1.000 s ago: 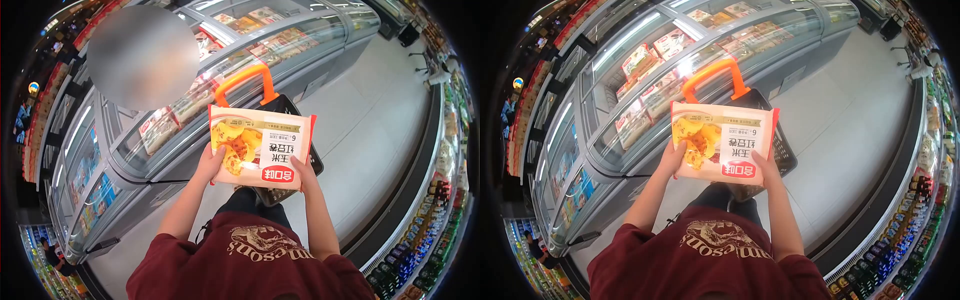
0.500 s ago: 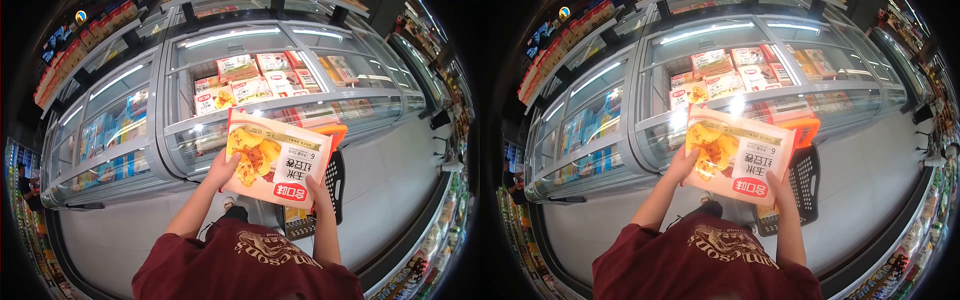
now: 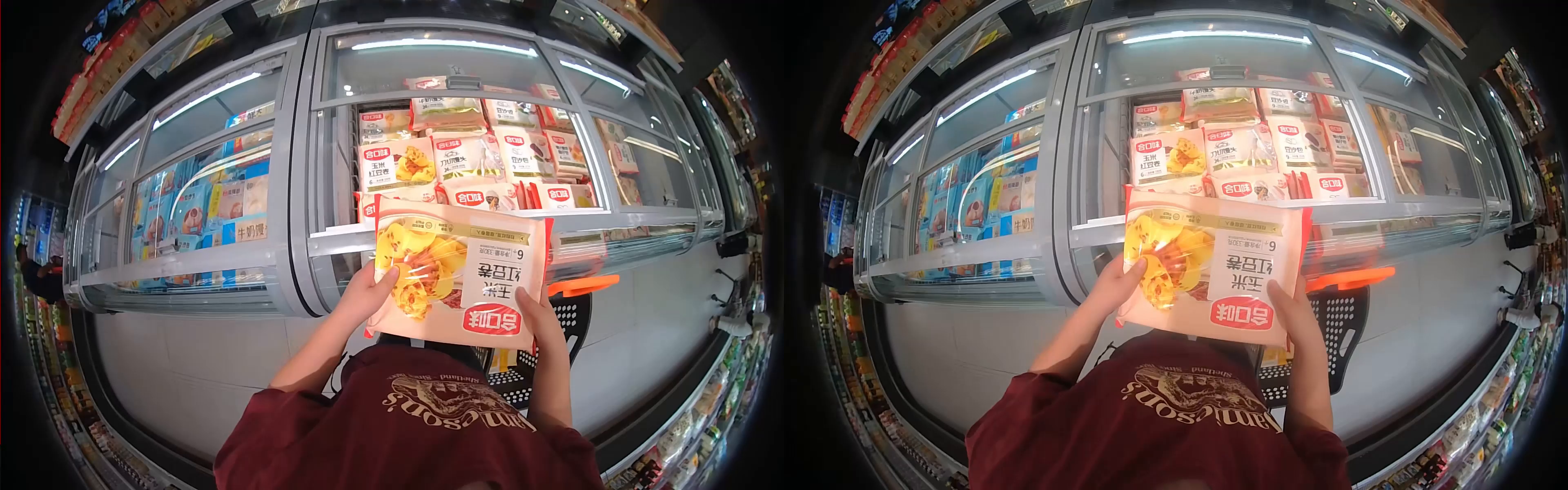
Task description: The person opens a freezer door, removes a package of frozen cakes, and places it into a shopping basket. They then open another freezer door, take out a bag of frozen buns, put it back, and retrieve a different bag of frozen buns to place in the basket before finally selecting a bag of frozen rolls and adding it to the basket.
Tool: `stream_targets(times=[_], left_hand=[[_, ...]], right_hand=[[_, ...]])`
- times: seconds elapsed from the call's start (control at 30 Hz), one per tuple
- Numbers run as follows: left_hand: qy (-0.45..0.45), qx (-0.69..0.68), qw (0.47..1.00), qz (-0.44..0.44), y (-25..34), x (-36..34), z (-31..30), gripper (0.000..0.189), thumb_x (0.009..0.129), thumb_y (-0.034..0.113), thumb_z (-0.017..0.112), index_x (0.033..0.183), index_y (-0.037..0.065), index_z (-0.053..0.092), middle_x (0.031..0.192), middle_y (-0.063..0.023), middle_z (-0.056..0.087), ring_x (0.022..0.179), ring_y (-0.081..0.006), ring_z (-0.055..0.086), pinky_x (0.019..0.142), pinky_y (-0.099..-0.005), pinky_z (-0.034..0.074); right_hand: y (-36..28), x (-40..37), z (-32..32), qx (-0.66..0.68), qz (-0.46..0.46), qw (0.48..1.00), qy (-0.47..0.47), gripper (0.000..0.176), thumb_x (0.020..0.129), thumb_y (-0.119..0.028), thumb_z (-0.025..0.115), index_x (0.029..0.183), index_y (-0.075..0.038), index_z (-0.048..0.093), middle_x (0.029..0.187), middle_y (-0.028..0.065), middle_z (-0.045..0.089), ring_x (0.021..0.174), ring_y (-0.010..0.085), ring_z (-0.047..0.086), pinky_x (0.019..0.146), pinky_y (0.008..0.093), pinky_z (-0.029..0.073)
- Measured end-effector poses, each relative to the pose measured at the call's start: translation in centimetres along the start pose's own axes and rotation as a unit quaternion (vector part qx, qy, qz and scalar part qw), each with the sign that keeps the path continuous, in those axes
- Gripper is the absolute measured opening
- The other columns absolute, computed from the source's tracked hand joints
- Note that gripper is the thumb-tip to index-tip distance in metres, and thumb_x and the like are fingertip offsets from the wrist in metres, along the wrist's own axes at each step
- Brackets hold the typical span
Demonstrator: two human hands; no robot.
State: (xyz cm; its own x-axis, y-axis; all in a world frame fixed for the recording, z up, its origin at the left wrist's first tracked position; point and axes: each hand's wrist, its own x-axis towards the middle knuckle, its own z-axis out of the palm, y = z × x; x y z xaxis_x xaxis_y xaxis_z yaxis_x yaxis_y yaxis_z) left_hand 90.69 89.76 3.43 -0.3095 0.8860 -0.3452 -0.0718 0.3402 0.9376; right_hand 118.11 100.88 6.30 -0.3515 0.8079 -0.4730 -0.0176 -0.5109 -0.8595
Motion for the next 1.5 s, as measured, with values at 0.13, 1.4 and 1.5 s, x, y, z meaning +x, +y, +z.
stream_targets(times=[0.13, 1.4, 1.5], left_hand=[[0.055, -0.021, 0.998, 0.003, 0.4, 0.6, 1.4, 0.034, 0.087, 0.019, 0.047, 0.113, -0.002, 0.043, 0.102, -0.0079, 0.055, 0.091, -0.0116, 0.051, 0.079, -0.0258, 0.041], [0.154, 0.104, 0.947, -0.262, -7.7, 30.6, -9.6, 0.041, 0.083, 0.033, 0.045, 0.097, -0.006, 0.052, 0.093, -0.0234, 0.057, 0.086, -0.0327, 0.057, 0.073, -0.0384, 0.043], [0.236, 0.182, 0.919, -0.259, -7.6, 31.9, -9.7, 0.043, 0.084, 0.035, 0.043, 0.098, -0.006, 0.051, 0.094, -0.0245, 0.056, 0.090, -0.0366, 0.053, 0.075, -0.0404, 0.042]], right_hand=[[-3.1, 3.9, -0.5, -0.070, 0.029, 0.995, -0.063, 0.058, 0.082, -0.017, 0.054, 0.127, 0.003, 0.023, 0.120, 0.0152, 0.041, 0.111, 0.0198, 0.039, 0.092, 0.0296, 0.031], [2.6, 37.9, 8.6, -0.130, 0.224, 0.957, -0.129, 0.055, 0.086, -0.024, 0.046, 0.127, 0.003, 0.022, 0.115, 0.0149, 0.045, 0.100, 0.0201, 0.049, 0.083, 0.0303, 0.043], [4.8, 41.1, 9.5, -0.120, 0.129, 0.973, -0.150, 0.056, 0.085, -0.025, 0.046, 0.127, 0.003, 0.022, 0.116, 0.0161, 0.044, 0.101, 0.0204, 0.049, 0.083, 0.0299, 0.043]])
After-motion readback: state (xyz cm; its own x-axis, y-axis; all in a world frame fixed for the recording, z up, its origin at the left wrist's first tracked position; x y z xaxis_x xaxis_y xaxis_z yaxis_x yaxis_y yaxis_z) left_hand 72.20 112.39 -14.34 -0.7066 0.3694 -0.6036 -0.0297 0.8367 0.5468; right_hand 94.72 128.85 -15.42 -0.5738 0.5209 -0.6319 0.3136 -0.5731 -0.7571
